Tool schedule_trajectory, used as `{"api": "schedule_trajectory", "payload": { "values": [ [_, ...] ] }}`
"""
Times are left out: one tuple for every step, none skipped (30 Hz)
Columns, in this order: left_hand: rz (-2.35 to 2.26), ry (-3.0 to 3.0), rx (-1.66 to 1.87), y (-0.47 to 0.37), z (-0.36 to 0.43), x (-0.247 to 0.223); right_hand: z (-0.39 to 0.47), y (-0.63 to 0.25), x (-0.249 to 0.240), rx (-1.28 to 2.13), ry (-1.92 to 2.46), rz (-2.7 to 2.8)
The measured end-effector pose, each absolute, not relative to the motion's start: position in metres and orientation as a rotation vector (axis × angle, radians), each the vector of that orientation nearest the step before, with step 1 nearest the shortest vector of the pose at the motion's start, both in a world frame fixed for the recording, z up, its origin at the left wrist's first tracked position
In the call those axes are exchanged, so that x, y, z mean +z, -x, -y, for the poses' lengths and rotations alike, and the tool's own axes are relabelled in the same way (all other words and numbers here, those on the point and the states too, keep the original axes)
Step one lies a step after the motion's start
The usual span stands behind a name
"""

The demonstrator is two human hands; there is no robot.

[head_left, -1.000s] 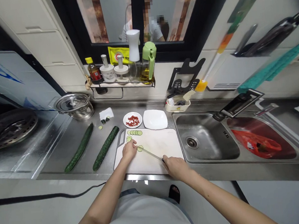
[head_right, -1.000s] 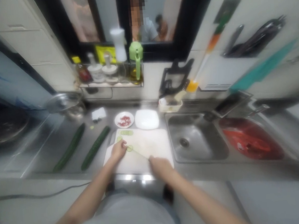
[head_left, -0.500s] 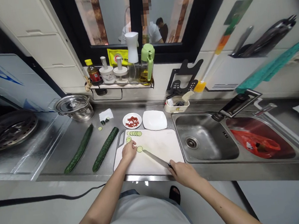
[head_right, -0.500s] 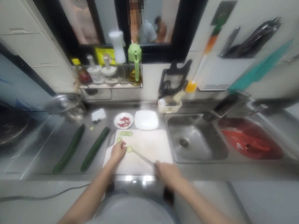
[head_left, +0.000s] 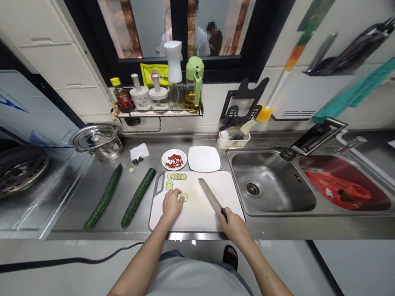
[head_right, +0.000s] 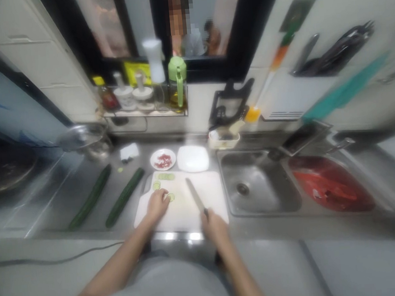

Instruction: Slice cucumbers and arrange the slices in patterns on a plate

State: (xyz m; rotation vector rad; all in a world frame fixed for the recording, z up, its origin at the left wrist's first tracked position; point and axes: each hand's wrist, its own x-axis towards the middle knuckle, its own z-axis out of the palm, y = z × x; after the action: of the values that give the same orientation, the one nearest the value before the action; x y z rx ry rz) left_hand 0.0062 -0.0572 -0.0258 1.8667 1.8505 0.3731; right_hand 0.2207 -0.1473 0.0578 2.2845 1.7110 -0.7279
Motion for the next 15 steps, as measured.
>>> {"api": "schedule_trajectory", "payload": {
  "values": [
    [-1.855, -1.874, 0.371, -0.0072, 0.0579, -0.0251, 0.1464, -0.2201, 0.0578, -0.724, -2.284, -1.708],
    [-1.861, -1.876, 0.367, -0.008, 0.0582, -0.0243, 0.1455, -0.2198, 0.0579, -0.722, -2.283, -1.708],
    [-1.869, -1.874, 0.36, -0.0088, 0.0583, -0.0236, 0.1447, -0.2196, 0.058, -0.723, -2.281, -1.712],
    [-1.876, -1.869, 0.355, -0.0094, 0.0581, -0.0231, 0.1441, -0.2196, 0.058, -0.726, -2.277, -1.715],
    [-1.881, -1.865, 0.356, -0.0098, 0.0576, -0.0228, 0.1435, -0.2196, 0.058, -0.729, -2.274, -1.717],
    [-1.881, -1.859, 0.36, -0.0101, 0.057, -0.0229, 0.1431, -0.2196, 0.0579, -0.731, -2.271, -1.717],
    [-1.879, -1.851, 0.368, -0.0104, 0.0562, -0.0231, 0.1428, -0.2197, 0.0576, -0.733, -2.268, -1.715],
    [-1.872, -1.842, 0.378, -0.0106, 0.0554, -0.0235, 0.1426, -0.2197, 0.0573, -0.734, -2.267, -1.712],
    [-1.863, -1.832, 0.392, -0.0108, 0.0547, -0.0241, 0.1425, -0.2198, 0.0568, -0.735, -2.266, -1.712],
    [-1.851, -1.824, 0.407, -0.011, 0.054, -0.0246, 0.1424, -0.2198, 0.0562, -0.736, -2.265, -1.715],
    [-1.841, -1.816, 0.423, -0.0111, 0.0534, -0.0252, 0.1424, -0.2198, 0.0556, -0.738, -2.263, -1.717],
    [-1.831, -1.805, 0.439, -0.0112, 0.0529, -0.0257, 0.1424, -0.2198, 0.055, -0.739, -2.262, -1.716],
    [-1.821, -1.789, 0.455, -0.0111, 0.0525, -0.0261, 0.1425, -0.2199, 0.0544, -0.737, -2.262, -1.713],
    [-1.811, -1.766, 0.467, -0.0107, 0.0521, -0.0263, 0.1425, -0.2199, 0.0539, -0.736, -2.262, -1.711],
    [-1.805, -1.736, 0.476, -0.01, 0.0518, -0.0264, 0.1426, -0.2199, 0.0534, -0.735, -2.263, -1.708]
  ]
}}
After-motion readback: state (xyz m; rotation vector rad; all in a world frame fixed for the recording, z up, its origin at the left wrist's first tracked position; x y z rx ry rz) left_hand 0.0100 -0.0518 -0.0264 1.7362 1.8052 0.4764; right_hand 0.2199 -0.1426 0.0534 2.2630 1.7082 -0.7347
